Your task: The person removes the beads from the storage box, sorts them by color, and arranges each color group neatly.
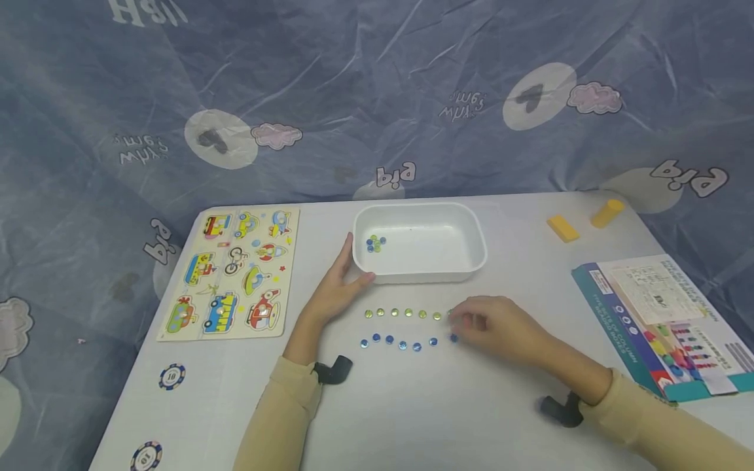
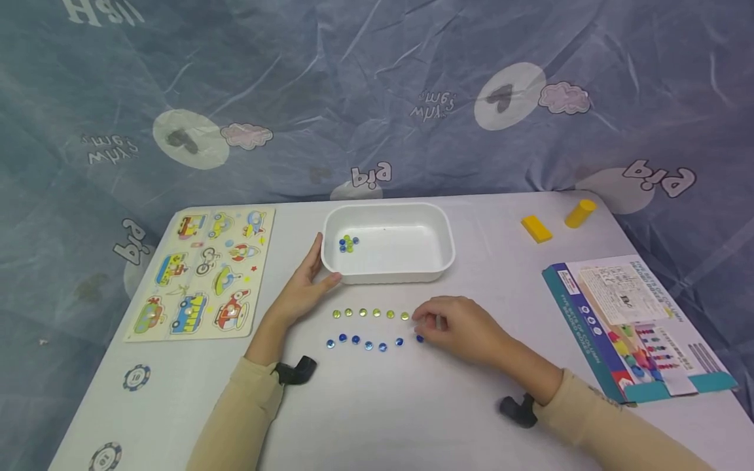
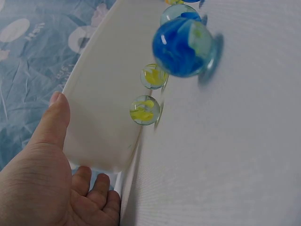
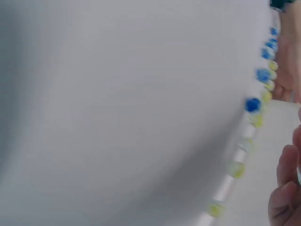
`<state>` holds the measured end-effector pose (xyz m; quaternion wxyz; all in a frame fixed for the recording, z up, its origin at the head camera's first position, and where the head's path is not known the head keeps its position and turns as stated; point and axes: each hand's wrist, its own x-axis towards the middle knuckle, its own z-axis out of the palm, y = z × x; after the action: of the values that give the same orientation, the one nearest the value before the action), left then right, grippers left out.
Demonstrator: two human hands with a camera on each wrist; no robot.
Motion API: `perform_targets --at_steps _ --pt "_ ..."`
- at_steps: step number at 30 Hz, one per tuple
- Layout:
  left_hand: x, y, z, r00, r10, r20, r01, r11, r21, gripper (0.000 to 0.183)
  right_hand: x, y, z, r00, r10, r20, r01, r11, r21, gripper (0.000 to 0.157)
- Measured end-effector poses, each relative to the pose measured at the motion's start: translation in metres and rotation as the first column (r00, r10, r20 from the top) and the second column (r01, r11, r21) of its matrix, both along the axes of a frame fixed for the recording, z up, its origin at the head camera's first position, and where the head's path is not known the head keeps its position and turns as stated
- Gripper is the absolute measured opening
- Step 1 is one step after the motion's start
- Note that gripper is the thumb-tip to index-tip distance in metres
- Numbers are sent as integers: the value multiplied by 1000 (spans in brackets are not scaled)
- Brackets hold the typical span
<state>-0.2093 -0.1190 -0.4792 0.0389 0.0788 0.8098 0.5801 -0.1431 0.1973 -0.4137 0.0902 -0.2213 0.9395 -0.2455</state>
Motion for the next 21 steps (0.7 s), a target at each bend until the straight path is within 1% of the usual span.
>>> perform_targets --at_steps 4,7,9,12,14,18,21 --pt "-1 0 0 1000 -3 -1 3 1000 3 90 -14 -8 20 997 45 -58 -47 998 -34 21" --pt "-1 -1 1 1000 -2 -4 2 1000 3 91 -30 -17 32 994 64 -93 -69 996 -57 21" --pt "-1 -1 2 1000 2 -8 -2 1000 1 91 -43 -24 38 992 76 -99 -83 994 -72 22" --pt "0 0 4 1000 5 -7 -5 1000 0 91 -63 -39 42 991 86 -102 -92 994 -62 23" --pt "2 1 7 1000 6 2 -6 1000 2 90 -78 -50 42 991 95 -97 -99 994 -42 24" --pt "8 2 21 999 -3 42 3 1000 3 90 -108 -69 40 993 98 -71 -98 995 7 26" --pt "12 2 30 998 -17 55 18 1000 -4 90 -126 -82 36 991 126 -50 -123 990 64 28"
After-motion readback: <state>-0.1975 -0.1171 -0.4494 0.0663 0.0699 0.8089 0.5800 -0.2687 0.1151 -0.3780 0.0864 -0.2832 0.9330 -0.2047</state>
